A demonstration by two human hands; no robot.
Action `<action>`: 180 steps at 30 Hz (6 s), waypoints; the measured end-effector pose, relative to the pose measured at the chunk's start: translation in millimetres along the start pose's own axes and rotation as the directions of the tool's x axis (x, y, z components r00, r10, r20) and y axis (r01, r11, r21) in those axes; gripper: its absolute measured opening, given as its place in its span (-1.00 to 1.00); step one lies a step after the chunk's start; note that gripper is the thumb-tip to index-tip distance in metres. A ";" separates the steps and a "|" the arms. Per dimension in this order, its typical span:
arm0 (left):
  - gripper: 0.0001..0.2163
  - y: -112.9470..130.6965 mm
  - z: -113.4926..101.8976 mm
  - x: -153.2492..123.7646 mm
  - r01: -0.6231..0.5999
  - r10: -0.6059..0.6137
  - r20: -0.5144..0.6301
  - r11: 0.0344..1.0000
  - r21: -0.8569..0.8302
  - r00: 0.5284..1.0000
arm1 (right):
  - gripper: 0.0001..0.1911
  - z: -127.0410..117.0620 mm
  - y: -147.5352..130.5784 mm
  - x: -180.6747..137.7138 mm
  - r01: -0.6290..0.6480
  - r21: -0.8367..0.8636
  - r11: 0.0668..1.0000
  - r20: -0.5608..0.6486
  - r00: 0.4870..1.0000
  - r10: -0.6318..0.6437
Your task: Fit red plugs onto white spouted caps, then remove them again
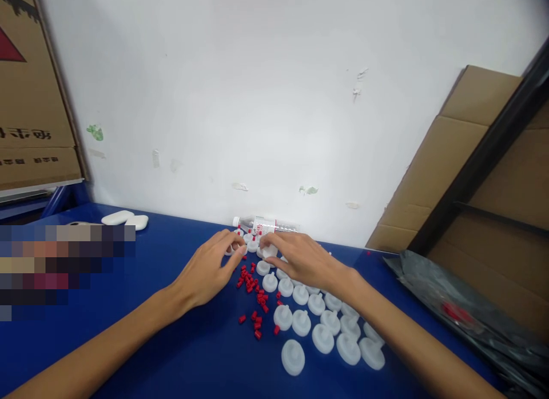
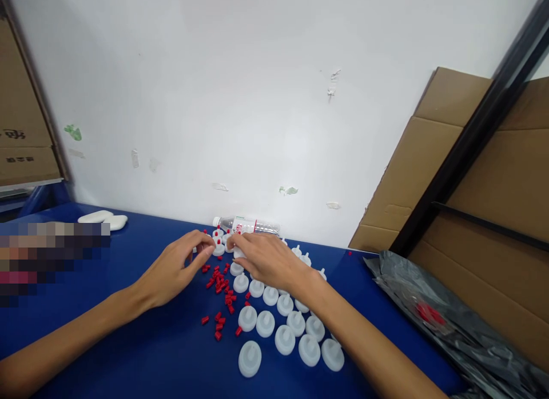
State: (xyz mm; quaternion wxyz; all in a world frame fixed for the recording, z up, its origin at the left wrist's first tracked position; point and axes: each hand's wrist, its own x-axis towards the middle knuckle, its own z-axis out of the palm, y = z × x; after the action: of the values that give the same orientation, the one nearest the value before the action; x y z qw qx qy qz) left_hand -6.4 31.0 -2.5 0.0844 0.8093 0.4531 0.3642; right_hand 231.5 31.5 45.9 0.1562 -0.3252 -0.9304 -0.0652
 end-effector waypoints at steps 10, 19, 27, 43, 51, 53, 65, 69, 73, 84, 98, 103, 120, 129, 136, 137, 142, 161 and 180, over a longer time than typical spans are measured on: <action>-0.67 9.1 4.0 -2.6 -0.185 0.188 0.093 0.982 -0.040 0.978 | -0.81 -7.1 -25.4 5.7 0.170 -0.123 0.978 0.068 0.984 -0.163; -0.65 1.8 1.7 0.5 0.076 -0.075 -0.024 0.996 0.042 0.997 | -0.72 1.5 27.8 -0.5 -0.069 -0.036 0.997 -0.073 0.995 0.067; -0.69 -17.3 7.8 2.6 0.144 -0.155 0.068 0.979 0.144 0.986 | -0.70 17.0 51.6 -8.0 -0.083 -0.008 0.997 0.049 0.995 0.083; -0.74 -20.6 11.0 2.0 0.144 -0.159 0.087 0.977 0.160 0.983 | -0.54 14.6 45.6 -4.7 -0.170 -0.098 0.981 0.043 0.984 0.175; -0.78 -15.8 12.7 1.1 0.126 -0.144 0.143 0.984 0.130 0.979 | -0.45 35.1 52.8 -9.1 -0.197 -0.106 0.975 0.070 0.976 0.204; -0.75 -14.9 12.8 0.6 0.118 -0.135 0.149 0.986 0.121 0.980 | -0.43 36.2 53.5 -9.0 -0.184 -0.094 0.979 0.063 0.980 0.190; -0.66 6.1 2.5 0.2 0.089 -0.088 0.038 0.995 -0.034 0.995 | -0.78 5.2 19.4 -1.4 -0.076 0.070 0.995 -0.167 0.982 0.087; -0.68 21.1 3.5 -5.6 0.047 -0.041 0.048 0.991 -0.122 0.998 | -0.90 7.4 -5.1 1.6 0.075 0.127 0.989 -0.091 0.994 -0.063; -0.70 20.7 1.7 -7.3 -0.071 0.076 0.092 0.996 -0.057 0.993 | -0.83 8.1 -13.8 2.4 0.076 0.180 0.981 -0.114 0.992 -0.056; -0.63 14.7 4.6 -3.1 -0.033 0.037 0.088 0.999 -0.039 0.995 | -0.97 18.5 -4.5 5.5 0.225 0.050 0.973 -0.172 0.962 -0.214; -0.57 6.2 6.0 3.7 0.250 -0.236 0.083 0.909 -0.334 0.968 | -0.77 13.3 52.1 -4.0 -0.088 -0.036 0.996 -0.278 0.958 0.075; -0.72 -1.5 5.4 1.5 0.149 -0.159 0.037 0.968 0.202 0.987 | -0.58 13.4 54.2 -4.9 -0.102 -0.003 0.995 -0.124 0.987 0.101; -0.80 -19.5 8.5 -0.1 0.189 -0.229 0.116 0.941 0.279 0.967 | -0.53 20.6 56.8 -8.4 -0.083 -0.022 0.996 -0.020 0.996 0.082; -0.70 -12.0 1.1 3.6 0.173 -0.204 0.058 0.925 0.338 0.977 | -0.57 26.0 59.5 -10.0 -0.080 -0.031 0.996 -0.025 0.997 0.079; -0.71 -26.0 -14.8 10.2 0.252 -0.261 -0.035 0.877 0.410 0.965 | -0.59 32.2 64.4 -10.4 -0.089 -0.057 0.994 -0.004 0.996 0.089; -0.70 -28.4 -14.3 10.0 0.255 -0.269 -0.025 0.873 0.417 0.963 | -0.57 33.1 64.9 -10.7 -0.093 -0.061 0.994 -0.005 0.996 0.093; -0.61 -33.7 -6.9 7.5 0.232 -0.262 0.007 0.867 0.440 0.965 | -0.50 35.8 66.9 -12.3 -0.103 -0.074 0.992 -0.005 0.995 0.103; -0.81 -17.1 -10.8 6.7 0.107 -0.112 0.005 0.960 0.258 0.994 | -0.70 6.7 19.7 -0.4 -0.038 -0.034 0.999 -0.179 0.983 0.032; -0.54 17.3 6.6 -1.4 0.031 -0.002 0.104 0.961 -0.274 0.995 | -0.71 4.0 -16.5 6.6 0.206 -0.151 0.967 -0.189 0.954 -0.233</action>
State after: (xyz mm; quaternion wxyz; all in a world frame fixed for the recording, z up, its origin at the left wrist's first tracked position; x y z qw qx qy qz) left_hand 9.2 21.2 0.1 0.2222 0.8036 0.4000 0.3806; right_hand 215.2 23.4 44.0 0.2217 -0.2205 -0.9334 -0.1758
